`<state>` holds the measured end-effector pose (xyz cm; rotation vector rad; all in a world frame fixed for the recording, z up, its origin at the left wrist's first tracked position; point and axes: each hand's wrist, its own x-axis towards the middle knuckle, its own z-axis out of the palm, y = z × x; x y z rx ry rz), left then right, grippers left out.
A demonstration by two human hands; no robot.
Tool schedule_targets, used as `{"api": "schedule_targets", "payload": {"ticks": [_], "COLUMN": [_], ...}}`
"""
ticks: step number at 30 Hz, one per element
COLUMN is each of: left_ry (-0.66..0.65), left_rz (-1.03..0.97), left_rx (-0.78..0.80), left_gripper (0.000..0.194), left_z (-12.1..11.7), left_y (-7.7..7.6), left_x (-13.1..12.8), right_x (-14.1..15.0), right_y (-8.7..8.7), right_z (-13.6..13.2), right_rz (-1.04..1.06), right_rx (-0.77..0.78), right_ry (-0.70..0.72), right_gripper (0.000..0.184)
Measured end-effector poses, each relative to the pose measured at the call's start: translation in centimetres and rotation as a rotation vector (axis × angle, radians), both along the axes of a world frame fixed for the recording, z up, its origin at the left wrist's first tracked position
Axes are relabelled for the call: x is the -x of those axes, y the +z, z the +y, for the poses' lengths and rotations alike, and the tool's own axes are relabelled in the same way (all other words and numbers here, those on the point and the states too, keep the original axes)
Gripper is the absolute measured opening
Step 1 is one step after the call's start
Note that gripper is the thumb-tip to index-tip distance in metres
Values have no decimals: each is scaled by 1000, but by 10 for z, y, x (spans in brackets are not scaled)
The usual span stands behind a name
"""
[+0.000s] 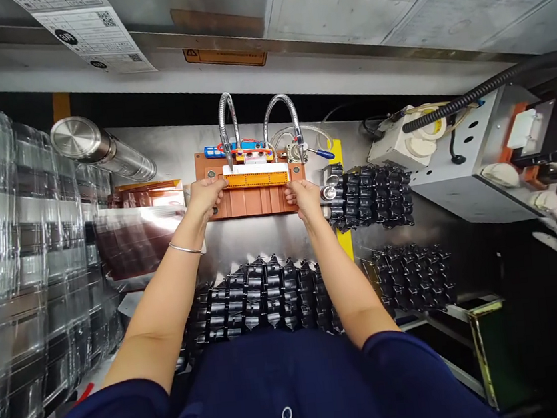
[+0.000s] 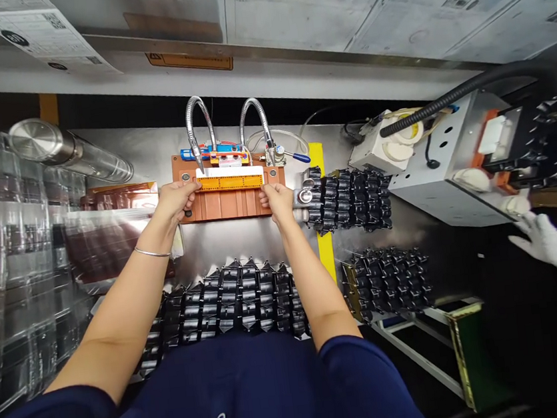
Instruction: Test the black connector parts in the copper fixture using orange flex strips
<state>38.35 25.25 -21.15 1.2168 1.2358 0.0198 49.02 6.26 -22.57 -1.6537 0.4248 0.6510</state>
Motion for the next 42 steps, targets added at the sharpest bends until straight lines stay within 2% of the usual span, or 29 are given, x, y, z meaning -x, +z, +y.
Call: {"api": "schedule_targets", "payload": {"ticks": [13,17,20,23,25,26,28,29,31,34,37,40,42], "left_ry": [-38,-103,-145,-152,-139,-126,-91,-72,-37,-29,-74,-200,-365], "left_rz": [4,28,-14,-79,-83,-77,-68,-66,-67,-92,-133,-215,-316], "left_rx": [-95,30,112,65,16,-3,-22,-26,-28,-64,-259,-691,-955], "left_gripper": [26,20,14,8,10,12,12,11,9,9,13,20,22], "left_z": [1,14,22,19,10,5,-7,-12,-21,-30,-37,-52,-65], "left_y": [-3,-3,-3,-2,1,2,5,6,10,19,29,35,35], "left_x": [0,0,6,24,42,51,68,75,86,98,108,113,111], "right_x": [-2,-4,5,38,78,101,150,172,204,214,186,143,117], "right_y": [1,-3,-1,8,12,12,6,1,-8,-10,7,28,34], "right_z": [0,-9,-50,-129,-188,-214,-252,-265,-279,-286,-271,-218,-164], "right_rz": [26,83,-17,-263,-393,-384,-270,-219,-106,-106,-393,-771,-994], "right_rx": [38,66,56,164,357,439,490,444,336,306,459,565,512], "right_ry": [24,121,196,232,189,173,178,194,215,164,188,444,674], "right_gripper": [20,29,31,34,38,42,57,62,55,39,34,37,40]}}
